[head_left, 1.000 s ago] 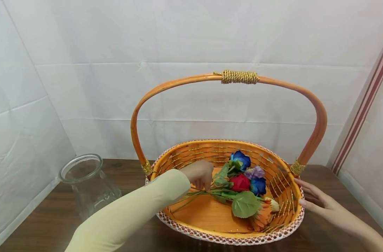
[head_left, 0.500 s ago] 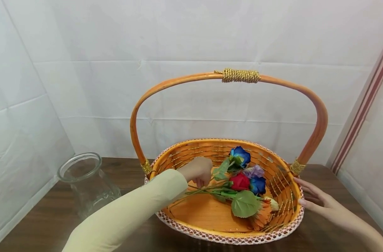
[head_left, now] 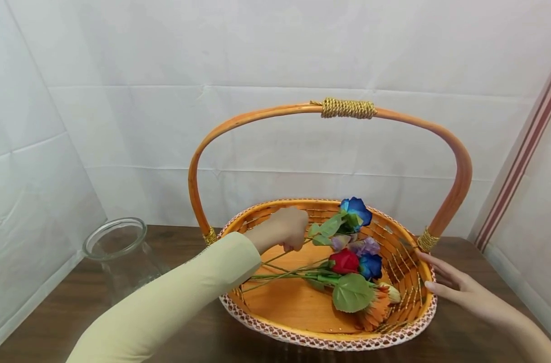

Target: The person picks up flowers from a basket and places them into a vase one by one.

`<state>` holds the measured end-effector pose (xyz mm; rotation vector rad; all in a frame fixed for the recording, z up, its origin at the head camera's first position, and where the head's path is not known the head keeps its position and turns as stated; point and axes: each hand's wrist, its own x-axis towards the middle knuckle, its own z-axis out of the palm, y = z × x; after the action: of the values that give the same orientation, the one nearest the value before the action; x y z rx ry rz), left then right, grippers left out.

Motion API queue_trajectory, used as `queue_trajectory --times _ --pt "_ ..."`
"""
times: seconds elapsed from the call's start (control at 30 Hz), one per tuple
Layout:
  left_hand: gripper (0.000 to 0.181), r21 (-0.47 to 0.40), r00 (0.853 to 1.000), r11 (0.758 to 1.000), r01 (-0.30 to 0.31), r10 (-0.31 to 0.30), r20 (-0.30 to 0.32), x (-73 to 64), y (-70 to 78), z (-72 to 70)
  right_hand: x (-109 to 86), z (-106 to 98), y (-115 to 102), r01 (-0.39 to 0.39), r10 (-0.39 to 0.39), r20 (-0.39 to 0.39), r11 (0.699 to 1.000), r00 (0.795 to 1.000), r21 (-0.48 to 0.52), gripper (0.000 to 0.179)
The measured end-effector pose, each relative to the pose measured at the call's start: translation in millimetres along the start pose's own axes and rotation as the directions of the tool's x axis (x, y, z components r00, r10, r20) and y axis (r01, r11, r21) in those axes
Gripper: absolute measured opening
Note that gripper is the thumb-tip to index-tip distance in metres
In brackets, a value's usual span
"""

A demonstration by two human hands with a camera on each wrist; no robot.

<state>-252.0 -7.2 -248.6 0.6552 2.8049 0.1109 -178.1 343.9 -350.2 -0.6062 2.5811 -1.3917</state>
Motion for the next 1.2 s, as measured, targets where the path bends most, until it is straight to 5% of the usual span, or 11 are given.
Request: queue_trajectory --times 0.17,0.37,0.73,0.97,1.2 --pt "0.041 0.057 1.000 0.998 -0.016 0.017 -0.026 -10.6 -2.0 -9.0 1.5 -1.3 -0.8 -0.068 0.068 0.004 0.998 0.998 0.006 0.055" --pt "0.047 0.013 0.994 0.996 -0.087 0.088 -0.069 -27.1 -14.4 -20.3 2.9 -1.2 -2.3 -0.098 0.098 0.004 0.995 0.995 -0.031 0.056" --pt "0.043 -0.027 0.954 0.968 -0.248 0.239 -0.182 -65.9 -38.4 -32.2 2.3 -2.0 -5.5 -0.109 0.109 0.003 0.993 0.994 -0.047 0.056" --pt "0.011 -0.056 0.952 0.969 -0.242 0.226 -0.208 -89.2 -54.2 -31.4 1.9 -0.9 -4.7 -0.119 0.119 0.005 0.993 0.993 -0.018 0.058" --pt "0.021 -0.077 0.944 0.975 -0.207 0.178 -0.277 -124.2 -74.9 -23.5 1.1 -0.5 -6.2 -0.106 0.106 -0.006 0.993 0.994 -0.045 0.057"
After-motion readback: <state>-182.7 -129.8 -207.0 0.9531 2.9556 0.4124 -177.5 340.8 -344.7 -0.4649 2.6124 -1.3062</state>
